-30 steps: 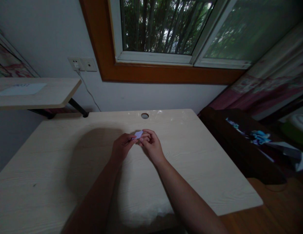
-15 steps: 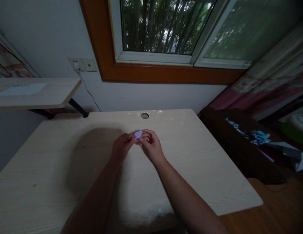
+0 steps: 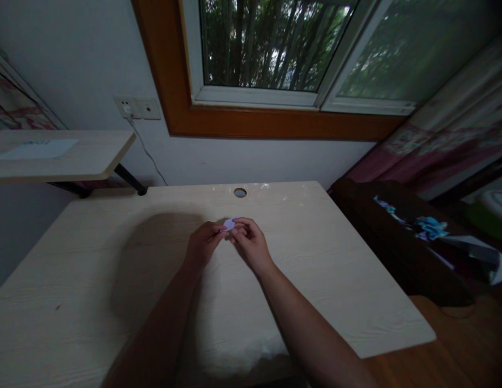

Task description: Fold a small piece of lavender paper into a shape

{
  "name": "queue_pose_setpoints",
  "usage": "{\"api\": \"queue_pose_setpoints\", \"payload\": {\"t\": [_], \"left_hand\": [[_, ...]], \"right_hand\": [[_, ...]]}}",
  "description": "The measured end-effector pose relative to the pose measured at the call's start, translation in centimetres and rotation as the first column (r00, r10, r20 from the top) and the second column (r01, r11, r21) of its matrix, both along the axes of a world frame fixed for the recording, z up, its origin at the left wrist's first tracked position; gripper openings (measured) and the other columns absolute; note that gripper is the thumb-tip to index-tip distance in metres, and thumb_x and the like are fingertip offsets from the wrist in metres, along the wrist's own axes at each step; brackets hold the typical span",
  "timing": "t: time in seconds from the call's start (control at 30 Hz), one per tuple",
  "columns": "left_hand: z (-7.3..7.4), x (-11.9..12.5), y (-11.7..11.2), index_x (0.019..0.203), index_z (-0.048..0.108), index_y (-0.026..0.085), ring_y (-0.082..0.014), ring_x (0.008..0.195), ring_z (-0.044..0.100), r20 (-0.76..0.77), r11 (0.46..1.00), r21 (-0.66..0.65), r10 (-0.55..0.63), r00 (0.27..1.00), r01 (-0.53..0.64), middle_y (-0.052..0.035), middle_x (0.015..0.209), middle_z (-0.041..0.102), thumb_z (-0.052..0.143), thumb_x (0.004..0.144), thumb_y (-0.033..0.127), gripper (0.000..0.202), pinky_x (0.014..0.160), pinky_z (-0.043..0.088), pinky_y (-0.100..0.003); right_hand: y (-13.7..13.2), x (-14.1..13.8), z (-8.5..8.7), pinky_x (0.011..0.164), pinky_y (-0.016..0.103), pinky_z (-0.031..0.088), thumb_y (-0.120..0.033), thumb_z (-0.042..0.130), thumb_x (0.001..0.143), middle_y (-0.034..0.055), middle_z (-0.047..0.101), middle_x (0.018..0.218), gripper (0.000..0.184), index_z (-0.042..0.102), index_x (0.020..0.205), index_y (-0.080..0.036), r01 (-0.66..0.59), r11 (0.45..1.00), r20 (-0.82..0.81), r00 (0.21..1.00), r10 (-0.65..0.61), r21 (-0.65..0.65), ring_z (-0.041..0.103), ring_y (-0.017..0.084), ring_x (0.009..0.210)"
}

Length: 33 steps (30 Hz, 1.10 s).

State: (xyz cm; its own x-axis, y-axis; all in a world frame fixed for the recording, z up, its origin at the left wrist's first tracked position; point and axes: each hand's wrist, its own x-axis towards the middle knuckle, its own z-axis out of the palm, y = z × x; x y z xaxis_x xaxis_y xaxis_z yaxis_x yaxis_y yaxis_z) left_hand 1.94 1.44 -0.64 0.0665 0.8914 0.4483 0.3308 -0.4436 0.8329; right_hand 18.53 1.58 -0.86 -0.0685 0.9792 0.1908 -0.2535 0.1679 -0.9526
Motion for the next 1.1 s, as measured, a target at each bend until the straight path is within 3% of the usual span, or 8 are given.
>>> {"api": "queue_pose_setpoints", "payload": {"t": [0.1,0.27,0.43,0.73,1.1], "left_hand": [[-0.1,-0.1,0.0,0.090,0.071,0.023,-0.0156,0.078,0.066,-0.034,1.000,0.024,-0.018,0.999,0.019,-0.0026,0.085,0.070,0.067,0.087,0.029,0.008,0.074,0.052,-0.027],[-0.2,-0.1,0.1,0.095,0.071,0.025,-0.0174,0.083,0.067,-0.085,0.997,0.069,-0.029,0.996,0.035,-0.0040,0.088,0.071,0.066,0.088,0.029,0.009,0.075,0.053,-0.029],[-0.1,0.1,-0.1,0.095,0.070,0.024,-0.0184,0.084,0.068,-0.056,0.998,0.050,-0.025,0.998,0.028,-0.0049,0.090,0.071,0.066,0.087,0.030,0.011,0.077,0.054,-0.030],[0.1,0.0,-0.5,0.088,0.070,0.023,-0.0174,0.079,0.070,-0.030,0.999,0.008,0.039,0.999,-0.038,-0.0031,0.085,0.073,0.068,0.085,0.029,0.007,0.074,0.055,-0.028],[0.4,-0.1,-0.5,0.087,0.069,0.022,-0.0155,0.079,0.069,-0.115,0.996,0.091,0.037,0.993,-0.027,-0.0021,0.085,0.073,0.066,0.087,0.025,0.004,0.077,0.054,-0.027]], "right_hand": [[0.0,0.1,-0.2,0.066,0.027,0.053,-0.037,0.072,0.083,0.0003,0.066,0.081,0.024,0.066,0.102,-0.024,-0.018,1.000,0.034,0.999,0.018,0.000,0.063,0.012,0.066],[-0.1,0.2,0.1,0.066,0.028,0.054,-0.037,0.069,0.086,0.0031,0.064,0.097,0.017,0.070,0.096,-0.024,0.004,0.997,0.126,0.992,-0.013,0.074,0.064,0.012,0.067],[-0.4,0.2,0.6,0.065,0.030,0.054,-0.036,0.068,0.087,0.0036,0.063,0.096,0.014,0.071,0.093,-0.024,0.029,0.988,0.208,0.976,-0.060,0.152,0.063,0.013,0.066],[-0.4,0.3,0.9,0.065,0.031,0.055,-0.034,0.067,0.088,0.0044,0.061,0.096,0.012,0.074,0.093,-0.026,0.016,0.983,0.238,0.969,-0.060,0.183,0.062,0.015,0.072],[0.0,0.7,1.4,0.072,0.033,0.054,-0.029,0.065,0.090,0.0048,0.064,0.093,0.011,0.076,0.089,-0.027,0.010,0.963,0.327,0.939,-0.101,0.270,0.063,0.018,0.081]]}}
